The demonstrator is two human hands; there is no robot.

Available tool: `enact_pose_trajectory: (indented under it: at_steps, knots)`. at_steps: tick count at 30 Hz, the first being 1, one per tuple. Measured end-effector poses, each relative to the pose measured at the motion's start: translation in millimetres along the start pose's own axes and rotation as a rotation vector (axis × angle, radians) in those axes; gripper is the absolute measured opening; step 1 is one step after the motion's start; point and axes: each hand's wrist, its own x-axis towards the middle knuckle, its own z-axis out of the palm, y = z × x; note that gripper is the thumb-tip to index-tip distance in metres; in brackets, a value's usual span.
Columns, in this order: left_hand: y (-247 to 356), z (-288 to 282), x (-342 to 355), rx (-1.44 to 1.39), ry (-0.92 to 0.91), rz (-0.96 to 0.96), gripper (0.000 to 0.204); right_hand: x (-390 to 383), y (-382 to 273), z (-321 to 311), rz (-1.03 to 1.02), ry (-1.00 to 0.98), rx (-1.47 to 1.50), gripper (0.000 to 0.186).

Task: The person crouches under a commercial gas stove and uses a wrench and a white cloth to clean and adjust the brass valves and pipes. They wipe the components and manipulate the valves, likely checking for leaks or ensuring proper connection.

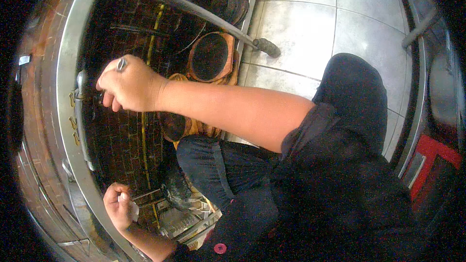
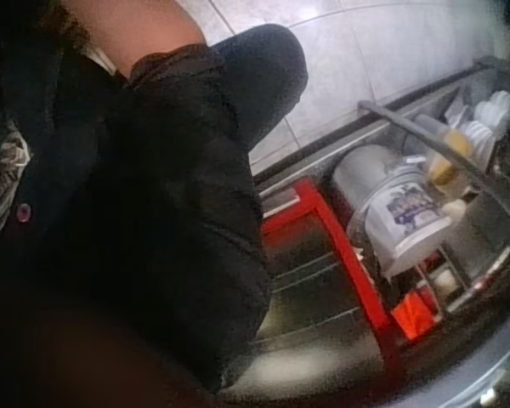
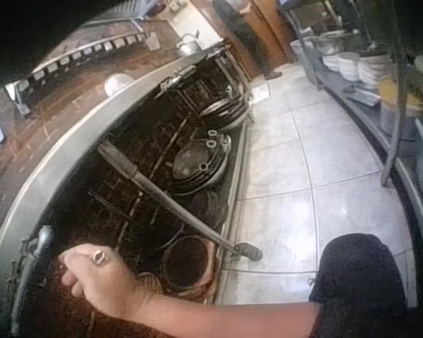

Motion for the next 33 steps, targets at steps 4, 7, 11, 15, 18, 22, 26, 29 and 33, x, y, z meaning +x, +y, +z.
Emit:
enact_pose_trajectory:
  at_steps: [4, 7, 11, 15, 18, 22, 26, 29, 33]
  knots:
    - [4, 2, 5, -0.005, -0.012, -0.006, 0.031, 10, -16, -10, 0.012, -0.057, -0.071, 0.032]
    - [-5, 8, 6, -0.077, -0.028, -0.047, 0.029, 20, -21, -13, 0.101, -0.042, 0.044, 0.031]
    - [-19, 13, 5, -0.178, -0.089, -0.175, 0.028, 9, -3, 2, -0.068, -0.044, -0.232, 0.029]
    - [-6, 24, 24, -0.104, -0.141, -0.079, 0.03, -43, 23, 54, -0.579, 0.13, -0.699, 0.037]
    - [-3, 26, 24, -0.114, -0.141, -0.165, 0.03, -49, 43, 53, -0.683, 0.183, -0.666, 0.045]
    - [-12, 24, 19, -0.127, -0.15, -0.159, 0.027, -26, 43, 28, -0.624, 0.312, -0.432, 0.03]
    - [-25, 26, 9, -0.189, -0.12, -0.259, 0.027, -11, 5, 9, 0.006, 0.029, 0.062, 0.037]
    - [-23, 31, 12, -0.218, -0.115, -0.203, 0.027, -5, -5, 5, 0.049, 0.042, 0.08, 0.037]
    - [-30, 33, 21, -0.266, -0.117, -0.156, 0.026, 1, -12, 1, 0.077, 0.052, 0.113, 0.035]
